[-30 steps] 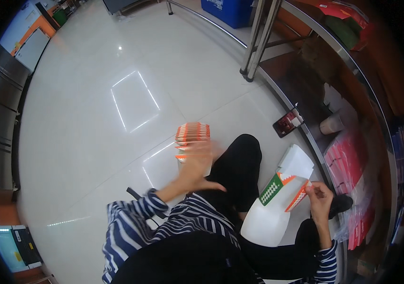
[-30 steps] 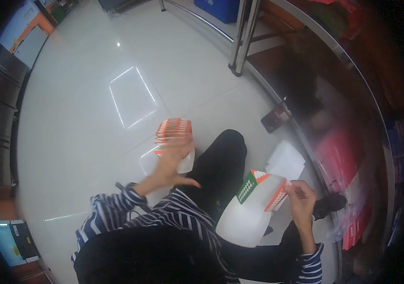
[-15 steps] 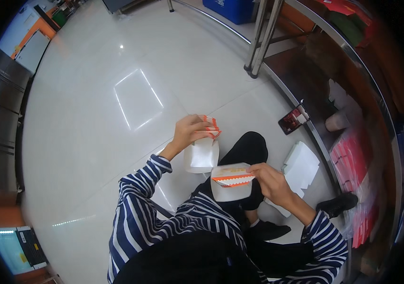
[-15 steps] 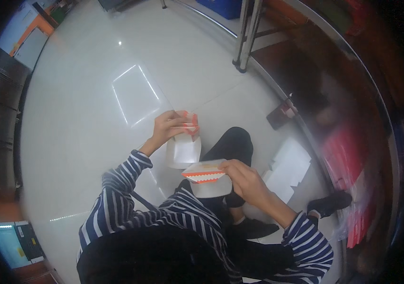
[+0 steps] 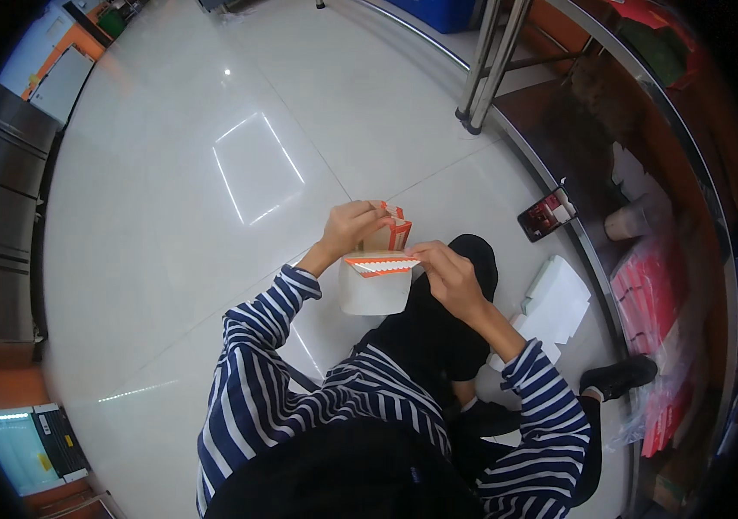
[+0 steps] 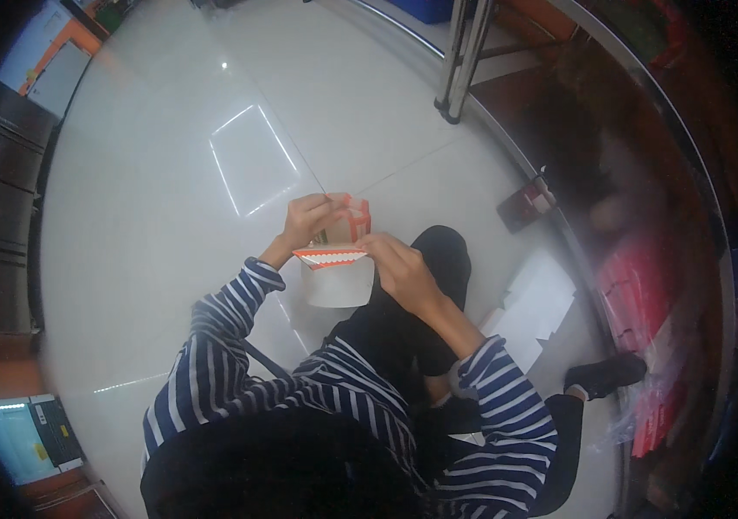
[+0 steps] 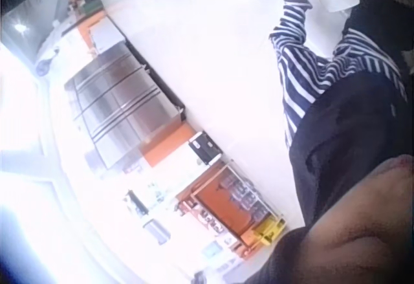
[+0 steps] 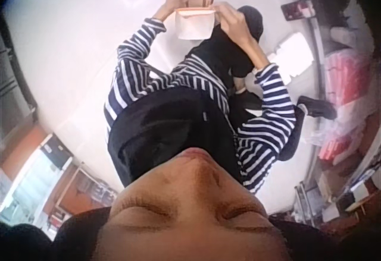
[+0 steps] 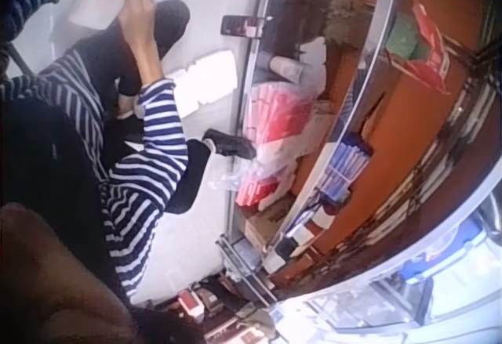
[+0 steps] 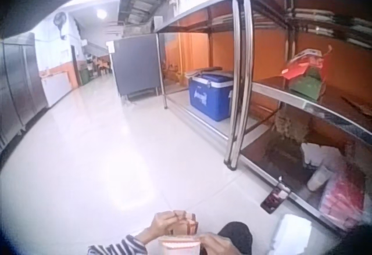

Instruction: The person sits on the floor and assembles small, colorful cardboard boxes by folding the flaps and securing them with adhesive strips. They handle the boxes one at a time, folding the sides and tucking the tabs to form the final shape.

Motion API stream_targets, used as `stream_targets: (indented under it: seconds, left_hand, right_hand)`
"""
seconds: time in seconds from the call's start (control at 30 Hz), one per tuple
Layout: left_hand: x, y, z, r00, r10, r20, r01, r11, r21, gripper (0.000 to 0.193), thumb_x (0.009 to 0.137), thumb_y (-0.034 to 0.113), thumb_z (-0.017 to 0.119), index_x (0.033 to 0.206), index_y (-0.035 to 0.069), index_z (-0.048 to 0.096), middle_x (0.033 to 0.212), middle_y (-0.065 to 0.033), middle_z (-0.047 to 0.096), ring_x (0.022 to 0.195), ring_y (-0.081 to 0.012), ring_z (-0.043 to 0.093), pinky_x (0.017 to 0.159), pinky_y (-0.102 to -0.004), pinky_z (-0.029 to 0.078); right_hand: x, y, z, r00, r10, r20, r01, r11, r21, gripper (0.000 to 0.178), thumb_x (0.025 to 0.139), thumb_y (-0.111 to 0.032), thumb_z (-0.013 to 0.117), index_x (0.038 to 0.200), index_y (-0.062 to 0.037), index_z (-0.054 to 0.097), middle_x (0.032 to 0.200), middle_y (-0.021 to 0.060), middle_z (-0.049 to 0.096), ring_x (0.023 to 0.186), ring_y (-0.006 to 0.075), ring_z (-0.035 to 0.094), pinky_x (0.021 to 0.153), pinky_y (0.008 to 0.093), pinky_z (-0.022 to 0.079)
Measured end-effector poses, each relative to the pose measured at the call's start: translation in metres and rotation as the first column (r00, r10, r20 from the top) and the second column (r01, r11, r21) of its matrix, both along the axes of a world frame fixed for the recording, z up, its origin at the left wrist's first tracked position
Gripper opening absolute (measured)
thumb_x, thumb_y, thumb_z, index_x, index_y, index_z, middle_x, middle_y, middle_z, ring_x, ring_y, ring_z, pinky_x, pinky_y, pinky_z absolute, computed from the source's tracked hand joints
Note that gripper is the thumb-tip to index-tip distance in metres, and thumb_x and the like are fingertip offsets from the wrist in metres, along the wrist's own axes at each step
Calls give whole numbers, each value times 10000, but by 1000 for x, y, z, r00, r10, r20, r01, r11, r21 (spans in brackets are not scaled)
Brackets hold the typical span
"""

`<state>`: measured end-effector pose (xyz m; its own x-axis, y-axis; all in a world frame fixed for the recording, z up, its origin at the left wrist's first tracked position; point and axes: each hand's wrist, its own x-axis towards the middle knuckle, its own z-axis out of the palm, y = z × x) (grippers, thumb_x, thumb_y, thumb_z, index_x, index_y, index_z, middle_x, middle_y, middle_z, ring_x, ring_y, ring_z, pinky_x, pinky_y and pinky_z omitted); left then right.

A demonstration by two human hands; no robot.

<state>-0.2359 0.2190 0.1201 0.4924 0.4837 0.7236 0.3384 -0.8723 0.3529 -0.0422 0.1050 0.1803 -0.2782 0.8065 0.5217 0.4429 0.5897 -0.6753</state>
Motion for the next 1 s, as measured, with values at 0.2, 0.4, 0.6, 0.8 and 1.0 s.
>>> stream_targets:
  seconds: [0.2,0.4,0.6,0.8,1.0]
  left_hand:
    - [0,4,0,999,-22,47,31,978,-205,150,749,184,699,766,40,662,762,-70,652,733,-231,649,594,-306,508]
    - [1,7,4,998,-56,38,65,947,-313,118,761,152,684,782,35,684,790,-85,673,741,-238,653,620,-305,511]
    - [-2,9,1,999,-48,19,52,954,-295,89,762,119,674,791,38,695,784,-80,678,686,-207,640,593,-287,497]
    - [-7,11,3,998,-49,-24,39,946,-321,86,743,107,688,811,59,707,764,-58,680,557,-146,569,519,-253,453]
    - [2,9,13,983,-150,-105,109,941,-320,179,700,170,694,844,62,691,808,-74,675,698,-208,595,649,-310,472]
  right_hand:
    - [-4,4,-25,991,34,128,-48,993,107,227,712,90,532,927,20,549,954,137,597,853,290,609,705,325,515]
    - [-15,2,-40,940,-38,338,4,995,101,218,688,35,596,896,7,536,1009,138,573,910,303,594,743,344,514]
    - [-46,-32,-68,891,-442,102,373,842,390,126,736,-90,600,843,-41,554,879,104,562,787,267,569,664,391,431]
    - [-109,-27,-141,802,-226,553,351,927,-131,255,784,-190,578,1025,-117,617,1264,153,445,1191,430,354,962,514,322]
    - [-135,6,-229,758,-207,618,535,740,-408,358,790,-278,585,1137,-187,593,1350,140,382,1258,520,193,1012,610,180]
